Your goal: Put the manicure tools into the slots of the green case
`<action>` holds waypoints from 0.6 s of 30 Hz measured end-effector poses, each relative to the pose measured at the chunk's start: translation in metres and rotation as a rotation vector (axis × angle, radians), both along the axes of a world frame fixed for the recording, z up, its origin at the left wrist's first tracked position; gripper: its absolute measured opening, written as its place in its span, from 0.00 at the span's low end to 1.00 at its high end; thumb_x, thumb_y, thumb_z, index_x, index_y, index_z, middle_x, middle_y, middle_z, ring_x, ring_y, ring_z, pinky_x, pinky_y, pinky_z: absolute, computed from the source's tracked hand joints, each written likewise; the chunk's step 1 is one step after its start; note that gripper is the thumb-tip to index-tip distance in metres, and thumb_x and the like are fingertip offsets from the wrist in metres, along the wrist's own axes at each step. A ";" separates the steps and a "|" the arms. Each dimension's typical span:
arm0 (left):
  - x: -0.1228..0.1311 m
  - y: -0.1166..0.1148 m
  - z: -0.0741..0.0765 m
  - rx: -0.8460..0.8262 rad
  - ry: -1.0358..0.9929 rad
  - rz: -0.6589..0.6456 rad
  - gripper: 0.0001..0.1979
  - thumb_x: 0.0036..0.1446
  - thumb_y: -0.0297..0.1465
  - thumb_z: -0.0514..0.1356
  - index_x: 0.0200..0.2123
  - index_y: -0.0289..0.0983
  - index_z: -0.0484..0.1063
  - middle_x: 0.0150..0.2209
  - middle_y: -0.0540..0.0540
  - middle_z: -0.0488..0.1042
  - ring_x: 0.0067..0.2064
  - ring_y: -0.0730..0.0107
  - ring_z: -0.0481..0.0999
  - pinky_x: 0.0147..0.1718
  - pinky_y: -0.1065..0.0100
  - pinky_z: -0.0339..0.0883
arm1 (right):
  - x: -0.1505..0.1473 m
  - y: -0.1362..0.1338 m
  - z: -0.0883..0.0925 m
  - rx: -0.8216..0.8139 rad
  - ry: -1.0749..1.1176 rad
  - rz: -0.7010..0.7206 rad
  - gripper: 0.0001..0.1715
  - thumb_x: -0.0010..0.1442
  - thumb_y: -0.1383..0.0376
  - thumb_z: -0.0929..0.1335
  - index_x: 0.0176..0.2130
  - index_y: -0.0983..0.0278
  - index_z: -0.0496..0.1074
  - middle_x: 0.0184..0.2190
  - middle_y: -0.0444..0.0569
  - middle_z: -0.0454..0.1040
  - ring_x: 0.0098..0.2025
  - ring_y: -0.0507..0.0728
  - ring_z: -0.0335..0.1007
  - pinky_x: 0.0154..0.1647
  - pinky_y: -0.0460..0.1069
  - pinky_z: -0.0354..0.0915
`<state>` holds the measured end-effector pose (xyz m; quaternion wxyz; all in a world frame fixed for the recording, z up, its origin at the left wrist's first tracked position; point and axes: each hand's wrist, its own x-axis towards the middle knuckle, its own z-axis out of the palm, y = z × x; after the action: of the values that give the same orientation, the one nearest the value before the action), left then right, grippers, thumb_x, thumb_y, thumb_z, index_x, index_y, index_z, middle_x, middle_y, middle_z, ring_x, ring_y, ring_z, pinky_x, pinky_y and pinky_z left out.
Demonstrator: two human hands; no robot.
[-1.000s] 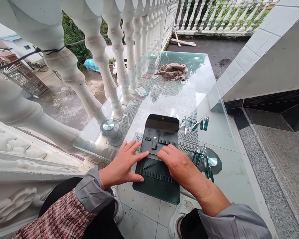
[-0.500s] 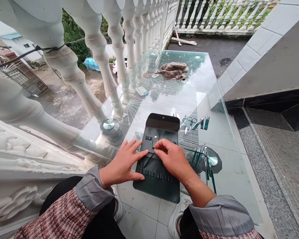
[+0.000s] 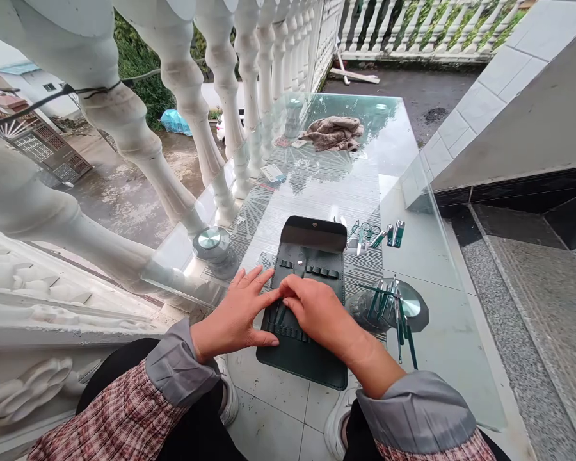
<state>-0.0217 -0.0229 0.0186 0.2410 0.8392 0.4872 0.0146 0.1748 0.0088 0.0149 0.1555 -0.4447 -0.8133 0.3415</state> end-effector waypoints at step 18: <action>-0.002 0.000 -0.001 0.014 -0.010 0.009 0.50 0.46 0.50 0.71 0.66 0.36 0.56 0.69 0.31 0.51 0.71 0.39 0.45 0.65 0.35 0.41 | 0.020 -0.012 0.003 0.372 0.174 -0.205 0.15 0.66 0.67 0.61 0.48 0.60 0.74 0.42 0.51 0.80 0.44 0.60 0.77 0.48 0.55 0.72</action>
<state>-0.0232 -0.0230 0.0178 0.2376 0.8386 0.4897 0.0234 0.1952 -0.0027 0.0182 0.3383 -0.4578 -0.7962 0.2050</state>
